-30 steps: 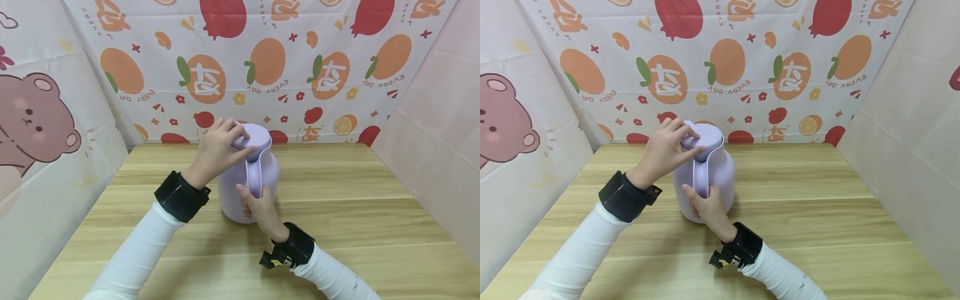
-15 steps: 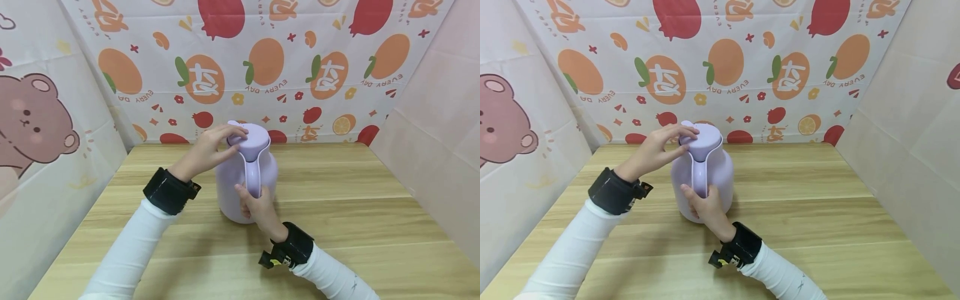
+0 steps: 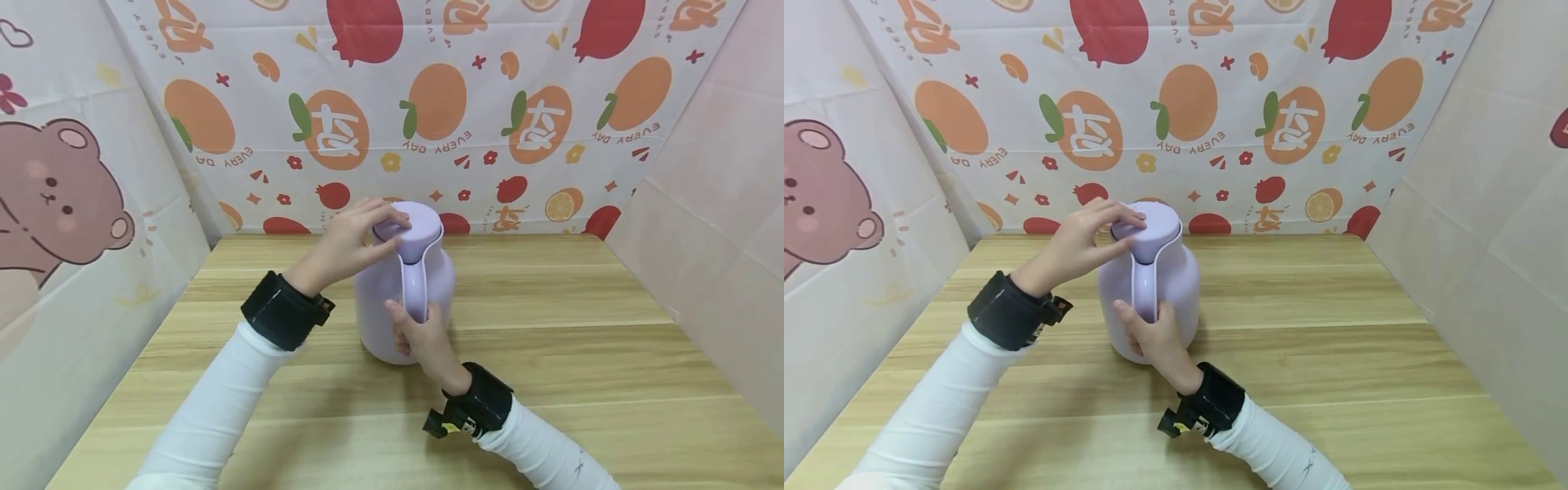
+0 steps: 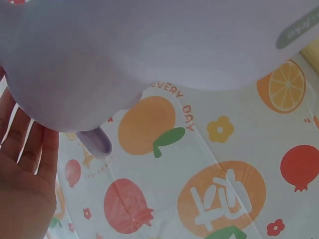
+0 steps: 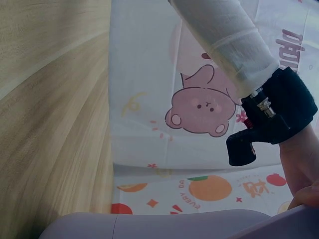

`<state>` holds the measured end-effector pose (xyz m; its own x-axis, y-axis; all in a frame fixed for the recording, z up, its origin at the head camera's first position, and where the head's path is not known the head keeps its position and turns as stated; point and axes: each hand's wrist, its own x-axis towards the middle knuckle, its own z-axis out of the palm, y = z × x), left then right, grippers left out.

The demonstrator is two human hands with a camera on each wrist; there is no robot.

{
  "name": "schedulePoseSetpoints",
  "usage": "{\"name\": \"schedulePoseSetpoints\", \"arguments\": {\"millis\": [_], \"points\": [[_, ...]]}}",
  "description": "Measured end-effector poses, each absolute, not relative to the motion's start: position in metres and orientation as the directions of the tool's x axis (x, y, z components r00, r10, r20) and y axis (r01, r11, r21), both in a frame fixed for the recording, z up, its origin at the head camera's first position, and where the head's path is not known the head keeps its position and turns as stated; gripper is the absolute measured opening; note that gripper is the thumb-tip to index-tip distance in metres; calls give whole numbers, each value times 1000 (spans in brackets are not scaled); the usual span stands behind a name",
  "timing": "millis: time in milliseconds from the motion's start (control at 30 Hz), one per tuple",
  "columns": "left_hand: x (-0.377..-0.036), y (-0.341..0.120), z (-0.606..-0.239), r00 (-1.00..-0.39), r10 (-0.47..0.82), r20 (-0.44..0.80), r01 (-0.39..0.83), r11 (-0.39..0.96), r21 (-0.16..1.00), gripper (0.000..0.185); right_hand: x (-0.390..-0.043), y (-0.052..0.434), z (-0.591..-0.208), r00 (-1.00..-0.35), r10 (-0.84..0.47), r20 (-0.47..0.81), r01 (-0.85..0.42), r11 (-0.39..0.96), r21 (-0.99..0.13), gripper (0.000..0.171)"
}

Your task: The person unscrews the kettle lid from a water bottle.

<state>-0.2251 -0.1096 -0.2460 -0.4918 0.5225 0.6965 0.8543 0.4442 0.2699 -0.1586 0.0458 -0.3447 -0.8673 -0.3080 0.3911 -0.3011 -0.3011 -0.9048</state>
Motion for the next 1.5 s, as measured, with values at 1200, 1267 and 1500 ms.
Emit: {"name": "schedulePoseSetpoints", "arguments": {"millis": [1200, 1267, 1500], "points": [[-216, -80, -245, -487, 467, 738, 778, 616, 123, 17, -159, 47, -349, -849, -324, 417, -320, -313, -894, 40], [-216, -79, -245, -482, 467, 741, 775, 621, 113, 18, -159, 47, -349, -849, -325, 416, -318, -313, -895, 41], [-216, -76, -246, -478, 457, 750, 761, 641, 94, 21, -159, 47, -349, -853, -320, 411, -312, -319, -895, 42]]}}
